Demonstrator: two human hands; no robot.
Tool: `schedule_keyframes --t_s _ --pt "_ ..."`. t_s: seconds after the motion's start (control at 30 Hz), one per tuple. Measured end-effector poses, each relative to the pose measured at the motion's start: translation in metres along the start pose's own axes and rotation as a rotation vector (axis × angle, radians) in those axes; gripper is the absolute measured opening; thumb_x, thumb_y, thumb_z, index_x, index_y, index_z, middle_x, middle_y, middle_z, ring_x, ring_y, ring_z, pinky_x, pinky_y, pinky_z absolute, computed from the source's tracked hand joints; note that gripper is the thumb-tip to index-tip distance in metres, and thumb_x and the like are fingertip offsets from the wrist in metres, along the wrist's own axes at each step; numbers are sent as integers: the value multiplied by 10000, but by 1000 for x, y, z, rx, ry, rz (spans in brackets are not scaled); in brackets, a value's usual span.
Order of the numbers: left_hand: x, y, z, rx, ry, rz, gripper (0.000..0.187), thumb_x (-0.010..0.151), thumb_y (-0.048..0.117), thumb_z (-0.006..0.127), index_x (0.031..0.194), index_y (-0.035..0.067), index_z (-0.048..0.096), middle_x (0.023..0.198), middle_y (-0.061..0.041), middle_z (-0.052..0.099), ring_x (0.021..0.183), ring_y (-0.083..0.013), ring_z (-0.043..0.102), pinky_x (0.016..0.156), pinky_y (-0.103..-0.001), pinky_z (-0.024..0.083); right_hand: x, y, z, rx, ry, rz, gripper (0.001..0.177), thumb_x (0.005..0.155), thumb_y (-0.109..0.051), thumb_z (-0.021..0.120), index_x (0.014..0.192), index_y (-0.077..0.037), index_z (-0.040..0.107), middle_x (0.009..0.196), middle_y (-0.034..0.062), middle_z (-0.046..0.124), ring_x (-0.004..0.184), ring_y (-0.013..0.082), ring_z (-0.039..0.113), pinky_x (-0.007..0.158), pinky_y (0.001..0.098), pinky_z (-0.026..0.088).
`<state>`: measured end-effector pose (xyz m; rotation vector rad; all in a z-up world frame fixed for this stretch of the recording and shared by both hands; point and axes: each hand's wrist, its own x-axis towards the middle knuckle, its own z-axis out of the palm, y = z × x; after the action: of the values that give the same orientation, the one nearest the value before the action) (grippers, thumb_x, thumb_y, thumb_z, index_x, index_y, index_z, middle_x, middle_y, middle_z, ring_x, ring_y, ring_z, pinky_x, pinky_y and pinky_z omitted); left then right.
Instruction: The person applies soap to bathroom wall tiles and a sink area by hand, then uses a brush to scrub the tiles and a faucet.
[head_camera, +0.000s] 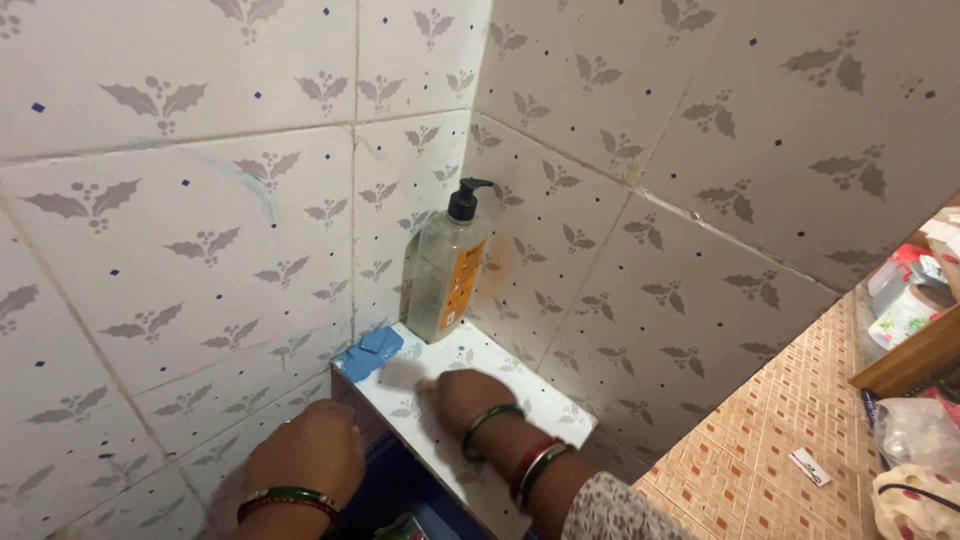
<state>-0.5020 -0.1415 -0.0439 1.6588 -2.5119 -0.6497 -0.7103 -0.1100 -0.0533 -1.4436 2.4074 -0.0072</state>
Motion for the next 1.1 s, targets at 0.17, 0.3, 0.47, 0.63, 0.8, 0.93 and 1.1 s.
schedule_keyframes --t_s 0.17,0.3,0.47,0.63,0.8,0.93,1.1 --pt "1 4 5 24 2 31 284 944 320 538 1136 201 709 1269 -20 657 1123 -289 687 983 -449 557 -13 9 -17 50 17 100 553 1043 -514 415 1061 -77 753 1079 188 742 1009 338 705 950 455 532" --pt "-2 6 -2 20 -47 4 284 973 326 526 1102 188 739 1260 -22 678 1135 -287 692 1001 -442 557 2 53 -31 -48 81 237 562 1061 -486 357 1097 -91 755 1141 159 740 1067 321 711 959 448 532" --pt "5 23 -14 1 -36 24 301 946 380 583 1151 201 715 1249 -60 697 1152 -300 679 1000 -445 555 14 46 -7 -42 173 204 581 1055 -513 380 1122 -54 729 1179 189 710 1097 356 690 955 471 529" --pt "45 56 -25 -173 123 183 436 857 430 738 1190 155 683 1230 -140 690 1163 -361 647 990 -471 536 -3 23 0 68 63 154 550 1062 -454 387 1069 -35 742 1083 225 734 1024 373 712 942 475 531" --pt "97 85 -24 -391 190 160 722 763 366 861 1339 76 536 1252 -208 658 1176 -396 636 1013 -480 518 -15 22 11 36 144 182 454 1024 -388 419 1043 -73 746 1063 206 723 1015 375 697 918 488 537" --pt "141 102 -4 -508 406 284 915 596 323 968 1310 15 486 1279 -256 609 1180 -415 612 978 -475 502 -9 32 16 91 211 211 478 1039 -416 375 1056 -63 697 1054 211 719 1024 377 685 925 493 519" --pt "148 124 -4 -573 386 114 801 658 369 945 1229 2 521 1255 -250 637 1148 -420 639 979 -481 526 -5 54 12 164 271 280 462 1019 -424 405 1091 -44 656 1075 224 707 1037 397 675 925 503 515"
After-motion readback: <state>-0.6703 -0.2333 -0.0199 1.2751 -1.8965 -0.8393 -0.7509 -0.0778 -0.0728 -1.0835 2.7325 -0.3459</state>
